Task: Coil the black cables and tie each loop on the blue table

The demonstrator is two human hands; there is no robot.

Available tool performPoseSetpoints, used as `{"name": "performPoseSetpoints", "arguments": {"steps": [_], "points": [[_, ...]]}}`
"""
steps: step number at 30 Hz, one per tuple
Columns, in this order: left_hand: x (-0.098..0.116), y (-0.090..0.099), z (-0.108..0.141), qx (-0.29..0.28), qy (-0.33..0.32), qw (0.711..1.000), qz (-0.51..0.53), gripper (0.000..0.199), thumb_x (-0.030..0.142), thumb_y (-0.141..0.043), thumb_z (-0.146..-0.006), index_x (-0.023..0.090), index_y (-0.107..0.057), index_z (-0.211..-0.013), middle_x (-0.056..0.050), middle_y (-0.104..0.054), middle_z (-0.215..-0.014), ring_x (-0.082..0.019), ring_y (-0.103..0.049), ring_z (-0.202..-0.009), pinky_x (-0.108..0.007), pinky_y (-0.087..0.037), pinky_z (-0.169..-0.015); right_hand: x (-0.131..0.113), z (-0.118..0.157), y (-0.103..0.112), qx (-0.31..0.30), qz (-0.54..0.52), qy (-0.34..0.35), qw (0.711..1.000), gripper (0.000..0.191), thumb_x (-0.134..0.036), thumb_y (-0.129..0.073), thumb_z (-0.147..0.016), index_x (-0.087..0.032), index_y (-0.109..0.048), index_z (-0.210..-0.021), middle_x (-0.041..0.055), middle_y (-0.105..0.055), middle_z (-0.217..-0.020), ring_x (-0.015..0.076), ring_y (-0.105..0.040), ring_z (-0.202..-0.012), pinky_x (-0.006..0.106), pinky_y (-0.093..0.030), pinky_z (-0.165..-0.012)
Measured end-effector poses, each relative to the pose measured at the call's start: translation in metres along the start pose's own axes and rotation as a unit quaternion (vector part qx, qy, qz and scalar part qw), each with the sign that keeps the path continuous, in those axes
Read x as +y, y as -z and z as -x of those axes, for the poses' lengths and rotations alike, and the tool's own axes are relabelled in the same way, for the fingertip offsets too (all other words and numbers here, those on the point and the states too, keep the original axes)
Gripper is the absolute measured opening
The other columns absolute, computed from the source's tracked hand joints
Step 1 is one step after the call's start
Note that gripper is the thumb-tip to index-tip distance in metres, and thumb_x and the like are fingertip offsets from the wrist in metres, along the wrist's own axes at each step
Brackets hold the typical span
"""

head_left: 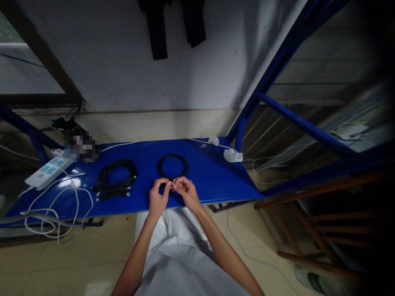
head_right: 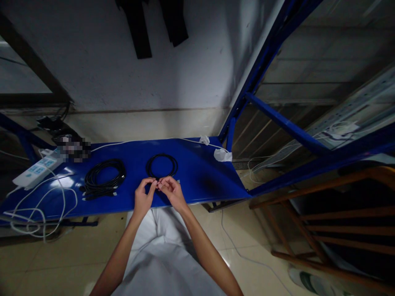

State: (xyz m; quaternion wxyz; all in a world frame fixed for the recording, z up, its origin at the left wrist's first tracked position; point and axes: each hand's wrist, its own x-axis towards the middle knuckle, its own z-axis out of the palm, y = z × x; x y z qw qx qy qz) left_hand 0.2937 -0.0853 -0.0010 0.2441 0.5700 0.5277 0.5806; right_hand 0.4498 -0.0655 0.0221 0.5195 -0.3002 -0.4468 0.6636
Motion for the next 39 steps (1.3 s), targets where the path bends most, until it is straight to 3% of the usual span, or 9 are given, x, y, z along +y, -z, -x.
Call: {"name": "performPoseSetpoints", "arguments": {"steps": [11,15,19,27,32,36,39], "points": [[0.005,0.003,-0.003,-0.025,-0.036,0.999,-0.007,0.017,0.035,-0.066,-0.107,0.024,-0.076,-0.114,-0.009,-0.076,-0.113,-0.024,-0.072,-0.109,-0.04,-0.056,-0.101,-0.002,0.001,0.0,-0.017,0.024,0.004,1.0,0.03,-0.046,-0.088,-0.089,-0.024,-0.069,-0.096,0.0005,-0.067,-0.092,0.0171,-0.064,-0.086,0.031,-0.053,-0.086],[0.006,0.003,-0.003,-0.025,-0.038,0.999,-0.007,0.018,0.035,-0.065,-0.107,0.024,-0.077,-0.115,-0.009,-0.077,-0.114,-0.025,-0.072,-0.11,-0.041,-0.057,-0.101,-0.003,0.001,-0.001,-0.017,0.025,-0.002,1.0,0.034,-0.05,-0.089,-0.087,-0.025,-0.068,-0.095,0.0015,-0.069,-0.097,0.0179,-0.066,-0.089,0.032,-0.056,-0.088],[0.006,0.004,-0.003,-0.022,-0.034,0.999,-0.009,0.021,0.037,-0.063,-0.108,0.024,-0.077,-0.116,-0.011,-0.077,-0.114,-0.026,-0.073,-0.11,-0.043,-0.058,-0.102,-0.003,0.002,-0.001,-0.014,0.025,-0.004,1.0,0.039,-0.054,-0.091,-0.084,-0.025,-0.067,-0.095,0.0052,-0.075,-0.108,0.022,-0.071,-0.104,0.036,-0.058,-0.098],[0.008,0.004,-0.003,0.002,-0.02,0.999,-0.027,0.022,0.039,-0.062,-0.109,0.024,-0.077,-0.116,-0.01,-0.078,-0.114,-0.026,-0.073,-0.11,-0.043,-0.058,-0.1,0.001,0.002,-0.003,0.005,0.033,0.007,0.999,0.033,-0.051,-0.09,-0.086,-0.025,-0.071,-0.095,0.0071,-0.08,-0.112,0.0254,-0.075,-0.112,0.042,-0.057,-0.107],[0.011,0.016,-0.017,-0.063,-0.083,0.988,-0.113,0.027,0.032,-0.056,-0.112,0.028,-0.075,-0.13,-0.011,-0.077,-0.125,-0.028,-0.068,-0.121,-0.047,-0.052,-0.108,-0.002,0.011,0.004,0.044,0.093,0.016,0.995,0.03,-0.05,-0.087,-0.09,-0.025,-0.071,-0.096,0.0087,-0.081,-0.115,0.0269,-0.076,-0.114,0.043,-0.056,-0.108],[0.005,0.03,-0.034,-0.163,-0.128,0.957,-0.202,0.039,0.036,-0.069,-0.105,0.03,-0.068,-0.144,-0.011,-0.073,-0.137,-0.031,-0.063,-0.13,-0.051,-0.047,-0.112,-0.007,0.018,0.014,0.074,0.126,0.007,0.989,0.031,-0.053,-0.084,-0.092,-0.025,-0.07,-0.094,0.0095,-0.082,-0.114,0.0291,-0.075,-0.118,0.045,-0.055,-0.11],[0.001,0.035,-0.044,-0.221,-0.141,0.935,-0.238,0.04,0.037,-0.075,-0.102,0.03,-0.07,-0.141,-0.01,-0.072,-0.136,-0.031,-0.061,-0.13,-0.049,-0.046,-0.11,-0.006,0.015,0.021,0.072,0.131,-0.001,0.989,0.032,-0.052,-0.085,-0.091,-0.024,-0.07,-0.093,0.0097,-0.082,-0.115,0.0298,-0.075,-0.121,0.046,-0.055,-0.111]]}}
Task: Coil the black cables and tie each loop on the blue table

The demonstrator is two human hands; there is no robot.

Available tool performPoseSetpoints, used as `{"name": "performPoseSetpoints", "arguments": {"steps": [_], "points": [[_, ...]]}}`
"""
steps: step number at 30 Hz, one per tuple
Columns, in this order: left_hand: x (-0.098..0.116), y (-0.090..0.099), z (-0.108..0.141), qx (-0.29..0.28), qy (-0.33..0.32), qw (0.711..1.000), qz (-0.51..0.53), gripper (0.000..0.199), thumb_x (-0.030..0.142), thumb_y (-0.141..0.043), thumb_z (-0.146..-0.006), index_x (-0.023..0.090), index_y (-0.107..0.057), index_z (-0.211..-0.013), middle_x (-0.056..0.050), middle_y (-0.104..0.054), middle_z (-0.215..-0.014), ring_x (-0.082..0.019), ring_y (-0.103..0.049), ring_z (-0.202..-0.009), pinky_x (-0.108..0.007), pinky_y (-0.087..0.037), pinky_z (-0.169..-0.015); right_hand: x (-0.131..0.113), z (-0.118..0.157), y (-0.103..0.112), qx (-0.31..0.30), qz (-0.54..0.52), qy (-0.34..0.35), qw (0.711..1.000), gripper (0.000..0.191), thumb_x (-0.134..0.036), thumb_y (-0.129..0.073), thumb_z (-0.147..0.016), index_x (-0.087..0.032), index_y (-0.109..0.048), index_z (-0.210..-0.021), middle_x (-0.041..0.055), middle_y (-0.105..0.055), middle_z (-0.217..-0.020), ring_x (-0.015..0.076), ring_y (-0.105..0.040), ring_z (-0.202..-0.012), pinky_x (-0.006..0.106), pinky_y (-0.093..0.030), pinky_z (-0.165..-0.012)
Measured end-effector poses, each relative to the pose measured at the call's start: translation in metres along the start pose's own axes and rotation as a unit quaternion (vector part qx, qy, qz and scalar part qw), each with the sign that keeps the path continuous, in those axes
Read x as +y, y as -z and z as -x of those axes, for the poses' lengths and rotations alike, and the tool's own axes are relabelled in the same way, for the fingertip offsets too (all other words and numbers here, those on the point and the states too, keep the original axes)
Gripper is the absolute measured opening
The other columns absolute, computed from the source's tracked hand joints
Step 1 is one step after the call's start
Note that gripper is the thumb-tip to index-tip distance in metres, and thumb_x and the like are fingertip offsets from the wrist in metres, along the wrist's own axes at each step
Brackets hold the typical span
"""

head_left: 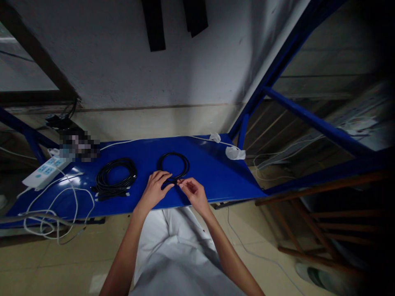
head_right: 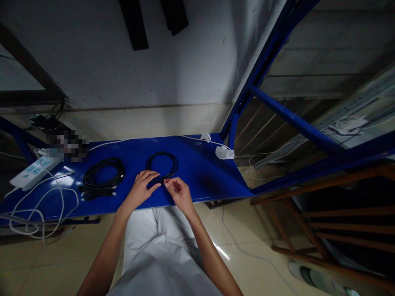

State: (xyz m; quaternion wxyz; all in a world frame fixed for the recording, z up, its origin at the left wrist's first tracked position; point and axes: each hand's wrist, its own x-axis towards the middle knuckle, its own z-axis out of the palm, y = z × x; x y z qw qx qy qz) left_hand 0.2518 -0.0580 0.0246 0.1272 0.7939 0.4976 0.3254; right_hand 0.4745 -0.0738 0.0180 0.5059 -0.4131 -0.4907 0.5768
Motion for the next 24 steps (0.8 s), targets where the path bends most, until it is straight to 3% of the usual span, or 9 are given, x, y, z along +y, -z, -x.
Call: {"name": "performPoseSetpoints", "arguments": {"steps": [7,15,24], "points": [[-0.007,0.005,-0.016,-0.044,-0.031,0.998,-0.011,0.021,0.028,-0.067,-0.106,0.028,-0.077,-0.124,-0.008,-0.074,-0.123,-0.028,-0.066,-0.118,-0.047,-0.048,-0.105,-0.002,-0.019,0.011,-0.005,0.035,0.016,0.999,0.031,-0.052,-0.083,-0.092,-0.024,-0.07,-0.093,0.0093,-0.081,-0.116,0.0283,-0.075,-0.118,0.046,-0.055,-0.111],[-0.008,0.016,-0.028,-0.114,-0.038,0.993,-0.001,0.03,0.011,-0.061,-0.101,0.027,-0.072,-0.124,-0.008,-0.072,-0.12,-0.029,-0.065,-0.118,-0.047,-0.048,-0.108,-0.007,-0.033,0.018,-0.01,0.038,0.037,0.999,0.028,-0.049,-0.083,-0.093,-0.025,-0.069,-0.093,0.0092,-0.08,-0.117,0.0292,-0.075,-0.121,0.048,-0.055,-0.113],[0.001,0.005,-0.037,-0.093,-0.052,0.994,-0.005,0.012,0.026,-0.061,-0.107,0.026,-0.07,-0.116,-0.008,-0.069,-0.109,-0.028,-0.065,-0.106,-0.043,-0.049,-0.101,-0.003,-0.025,0.017,0.001,0.064,0.042,0.997,0.027,-0.049,-0.083,-0.093,-0.024,-0.073,-0.095,0.01,-0.081,-0.12,0.0303,-0.076,-0.118,0.048,-0.056,-0.11]]}}
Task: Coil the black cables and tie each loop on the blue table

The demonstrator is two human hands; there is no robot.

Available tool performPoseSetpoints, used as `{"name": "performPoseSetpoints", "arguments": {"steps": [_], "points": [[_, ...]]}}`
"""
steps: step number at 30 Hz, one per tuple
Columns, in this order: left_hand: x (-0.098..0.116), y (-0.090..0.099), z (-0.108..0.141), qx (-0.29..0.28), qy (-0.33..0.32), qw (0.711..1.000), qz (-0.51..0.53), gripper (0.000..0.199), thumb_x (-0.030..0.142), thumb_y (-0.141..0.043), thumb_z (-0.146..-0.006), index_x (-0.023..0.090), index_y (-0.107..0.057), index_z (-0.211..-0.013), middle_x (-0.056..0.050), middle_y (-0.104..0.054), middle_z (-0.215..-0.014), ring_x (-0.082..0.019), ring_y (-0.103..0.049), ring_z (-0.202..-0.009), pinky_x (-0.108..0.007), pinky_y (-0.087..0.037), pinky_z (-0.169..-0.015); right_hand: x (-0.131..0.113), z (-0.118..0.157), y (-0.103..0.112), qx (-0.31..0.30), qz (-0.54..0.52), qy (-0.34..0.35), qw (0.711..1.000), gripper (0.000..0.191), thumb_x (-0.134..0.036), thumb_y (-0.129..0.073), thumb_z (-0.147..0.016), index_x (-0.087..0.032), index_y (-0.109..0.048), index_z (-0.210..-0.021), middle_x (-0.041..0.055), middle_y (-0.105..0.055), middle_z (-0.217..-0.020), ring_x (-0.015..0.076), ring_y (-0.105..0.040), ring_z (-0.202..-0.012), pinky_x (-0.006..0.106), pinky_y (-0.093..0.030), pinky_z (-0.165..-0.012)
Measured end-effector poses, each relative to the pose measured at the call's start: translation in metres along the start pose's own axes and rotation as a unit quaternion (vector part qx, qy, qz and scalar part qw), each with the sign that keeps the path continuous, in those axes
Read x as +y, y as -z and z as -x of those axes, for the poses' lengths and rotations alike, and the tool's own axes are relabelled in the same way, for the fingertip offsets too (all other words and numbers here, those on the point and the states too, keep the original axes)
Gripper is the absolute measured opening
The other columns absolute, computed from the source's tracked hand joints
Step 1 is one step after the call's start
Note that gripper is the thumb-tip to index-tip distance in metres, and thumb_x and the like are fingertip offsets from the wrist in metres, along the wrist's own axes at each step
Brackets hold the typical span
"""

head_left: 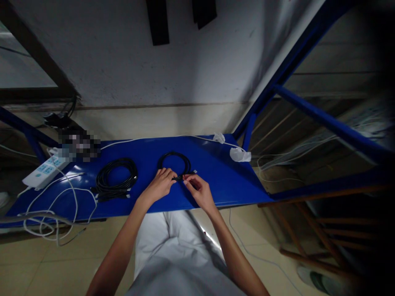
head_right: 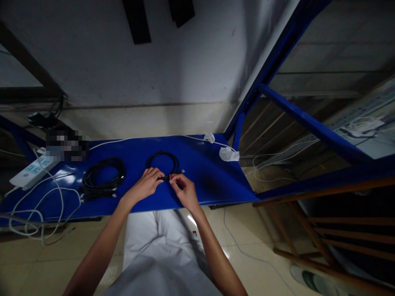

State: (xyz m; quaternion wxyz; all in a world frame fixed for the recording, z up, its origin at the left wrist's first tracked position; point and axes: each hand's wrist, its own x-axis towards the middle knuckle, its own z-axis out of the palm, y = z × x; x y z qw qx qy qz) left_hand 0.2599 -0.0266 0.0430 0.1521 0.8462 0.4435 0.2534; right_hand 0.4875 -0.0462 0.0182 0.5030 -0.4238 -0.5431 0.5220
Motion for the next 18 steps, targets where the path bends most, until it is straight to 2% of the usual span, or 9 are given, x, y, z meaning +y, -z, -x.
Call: {"name": "performPoseSetpoints", "arguments": {"steps": [7,13,18], "points": [[0.006,-0.008,0.003,0.035,0.042,0.997,0.056,0.022,0.027,-0.055,-0.111,0.026,-0.065,-0.13,-0.009,-0.069,-0.124,-0.028,-0.067,-0.116,-0.045,-0.05,-0.106,0.0,0.015,-0.009,0.012,-0.001,-0.039,0.999,0.024,-0.048,-0.082,-0.093,-0.025,-0.075,-0.095,0.0088,-0.082,-0.116,0.0301,-0.077,-0.114,0.046,-0.056,-0.107],[0.014,-0.013,0.004,0.053,0.058,0.989,0.122,0.021,0.027,-0.058,-0.11,0.027,-0.067,-0.129,-0.008,-0.069,-0.121,-0.027,-0.069,-0.116,-0.043,-0.052,-0.105,-0.006,0.006,-0.016,0.01,-0.023,-0.049,0.998,0.028,-0.049,-0.087,-0.088,-0.023,-0.077,-0.09,0.0042,-0.078,-0.09,0.0233,-0.072,-0.085,0.036,-0.058,-0.084],[0.018,-0.013,0.004,0.056,0.063,0.985,0.15,0.022,0.025,-0.059,-0.108,0.026,-0.07,-0.128,-0.01,-0.069,-0.122,-0.026,-0.069,-0.116,-0.042,-0.054,-0.107,-0.01,0.004,-0.023,0.017,-0.055,-0.057,0.997,0.031,-0.049,-0.091,-0.083,-0.022,-0.077,-0.087,0.0036,-0.077,-0.085,0.0211,-0.069,-0.079,0.034,-0.057,-0.079]]}}
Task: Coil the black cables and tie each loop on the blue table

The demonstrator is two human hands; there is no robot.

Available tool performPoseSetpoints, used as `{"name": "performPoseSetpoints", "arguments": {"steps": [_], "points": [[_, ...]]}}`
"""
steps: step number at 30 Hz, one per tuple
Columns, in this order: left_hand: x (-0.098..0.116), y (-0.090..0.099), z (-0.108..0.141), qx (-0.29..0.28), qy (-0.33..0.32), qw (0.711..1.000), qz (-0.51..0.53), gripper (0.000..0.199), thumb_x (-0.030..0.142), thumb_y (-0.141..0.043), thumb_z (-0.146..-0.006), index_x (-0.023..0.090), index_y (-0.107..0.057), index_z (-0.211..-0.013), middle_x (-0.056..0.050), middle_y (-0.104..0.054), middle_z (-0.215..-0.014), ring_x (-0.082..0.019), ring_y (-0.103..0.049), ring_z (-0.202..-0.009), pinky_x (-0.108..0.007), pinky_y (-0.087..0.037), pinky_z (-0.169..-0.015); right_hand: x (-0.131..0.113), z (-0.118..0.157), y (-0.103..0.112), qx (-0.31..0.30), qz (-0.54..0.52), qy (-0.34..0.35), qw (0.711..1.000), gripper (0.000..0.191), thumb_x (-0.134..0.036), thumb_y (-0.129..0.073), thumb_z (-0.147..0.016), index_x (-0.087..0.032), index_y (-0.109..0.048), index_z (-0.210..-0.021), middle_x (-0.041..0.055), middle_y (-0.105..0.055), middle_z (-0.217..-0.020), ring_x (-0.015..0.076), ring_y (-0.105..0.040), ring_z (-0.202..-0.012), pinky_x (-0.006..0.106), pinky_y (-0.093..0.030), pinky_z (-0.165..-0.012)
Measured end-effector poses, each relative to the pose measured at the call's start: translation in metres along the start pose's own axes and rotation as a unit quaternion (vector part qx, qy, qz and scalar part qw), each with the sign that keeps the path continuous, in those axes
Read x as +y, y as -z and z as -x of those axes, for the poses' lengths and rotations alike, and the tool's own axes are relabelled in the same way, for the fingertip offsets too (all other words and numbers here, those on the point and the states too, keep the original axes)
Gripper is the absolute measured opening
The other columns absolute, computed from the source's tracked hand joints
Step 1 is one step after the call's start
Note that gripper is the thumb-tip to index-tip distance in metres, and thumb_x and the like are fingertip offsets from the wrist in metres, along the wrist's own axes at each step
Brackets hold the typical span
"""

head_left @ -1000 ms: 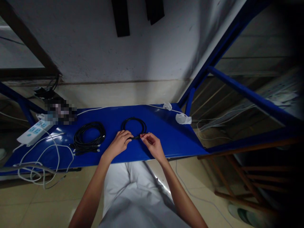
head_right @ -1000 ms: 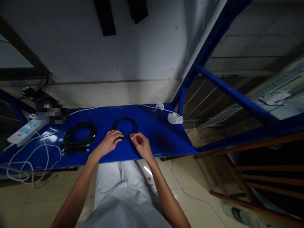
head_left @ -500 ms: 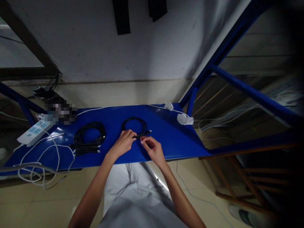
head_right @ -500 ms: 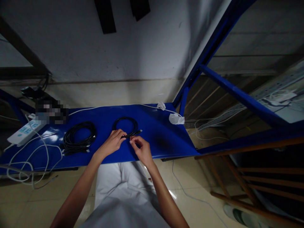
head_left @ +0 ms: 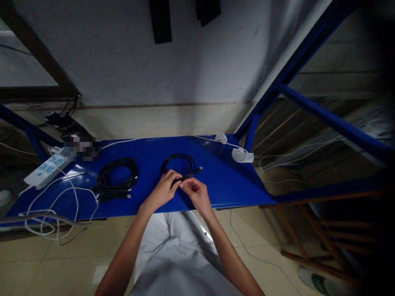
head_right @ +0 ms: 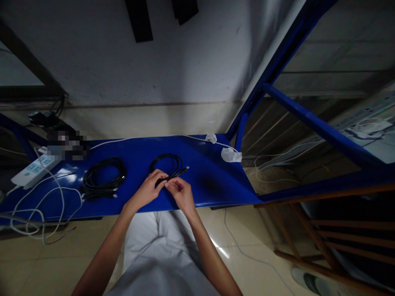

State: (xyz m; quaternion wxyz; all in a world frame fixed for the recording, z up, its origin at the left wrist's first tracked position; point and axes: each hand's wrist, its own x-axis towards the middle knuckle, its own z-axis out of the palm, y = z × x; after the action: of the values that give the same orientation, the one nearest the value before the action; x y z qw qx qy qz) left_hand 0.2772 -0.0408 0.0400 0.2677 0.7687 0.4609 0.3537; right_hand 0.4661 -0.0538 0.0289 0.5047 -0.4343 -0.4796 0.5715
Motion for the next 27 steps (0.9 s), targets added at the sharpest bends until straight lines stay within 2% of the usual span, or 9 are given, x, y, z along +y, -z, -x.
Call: {"name": "performPoseSetpoints", "arguments": {"steps": [12,17,22,27], "points": [[0.008,0.002,-0.002,-0.003,0.029,0.999,0.04,0.025,0.033,-0.053,-0.113,0.025,-0.073,-0.126,-0.009,-0.07,-0.132,-0.024,-0.068,-0.127,-0.041,-0.052,-0.116,0.001,0.008,-0.001,0.044,-0.042,-0.027,0.998,0.026,-0.043,-0.093,-0.082,-0.022,-0.079,-0.089,0.0033,-0.079,-0.091,0.0207,-0.073,-0.087,0.034,-0.058,-0.09],[0.01,0.003,-0.007,-0.025,0.063,0.996,0.058,0.03,0.031,-0.044,-0.115,0.026,-0.072,-0.123,-0.005,-0.079,-0.122,-0.023,-0.074,-0.117,-0.038,-0.056,-0.107,0.004,0.008,-0.001,0.048,-0.04,-0.031,0.998,0.026,-0.042,-0.093,-0.08,-0.022,-0.079,-0.089,0.0042,-0.079,-0.092,0.0218,-0.074,-0.088,0.035,-0.059,-0.09],[0.009,0.001,-0.012,-0.006,0.09,0.993,0.079,0.026,0.028,-0.051,-0.112,0.025,-0.072,-0.126,-0.005,-0.08,-0.123,-0.023,-0.076,-0.118,-0.036,-0.057,-0.107,0.009,0.007,-0.002,0.041,-0.025,-0.007,0.999,0.025,-0.043,-0.09,-0.082,-0.022,-0.078,-0.088,0.0044,-0.077,-0.092,0.0217,-0.073,-0.088,0.035,-0.059,-0.088],[0.006,0.001,-0.014,-0.021,0.097,0.992,0.082,0.026,0.028,-0.054,-0.11,0.026,-0.078,-0.12,-0.004,-0.082,-0.123,-0.024,-0.077,-0.118,-0.037,-0.057,-0.107,0.013,0.005,-0.002,0.049,0.022,0.038,0.998,0.021,-0.042,-0.088,-0.084,-0.023,-0.08,-0.087,0.0053,-0.07,-0.099,0.0201,-0.069,-0.087,0.035,-0.06,-0.085]]}}
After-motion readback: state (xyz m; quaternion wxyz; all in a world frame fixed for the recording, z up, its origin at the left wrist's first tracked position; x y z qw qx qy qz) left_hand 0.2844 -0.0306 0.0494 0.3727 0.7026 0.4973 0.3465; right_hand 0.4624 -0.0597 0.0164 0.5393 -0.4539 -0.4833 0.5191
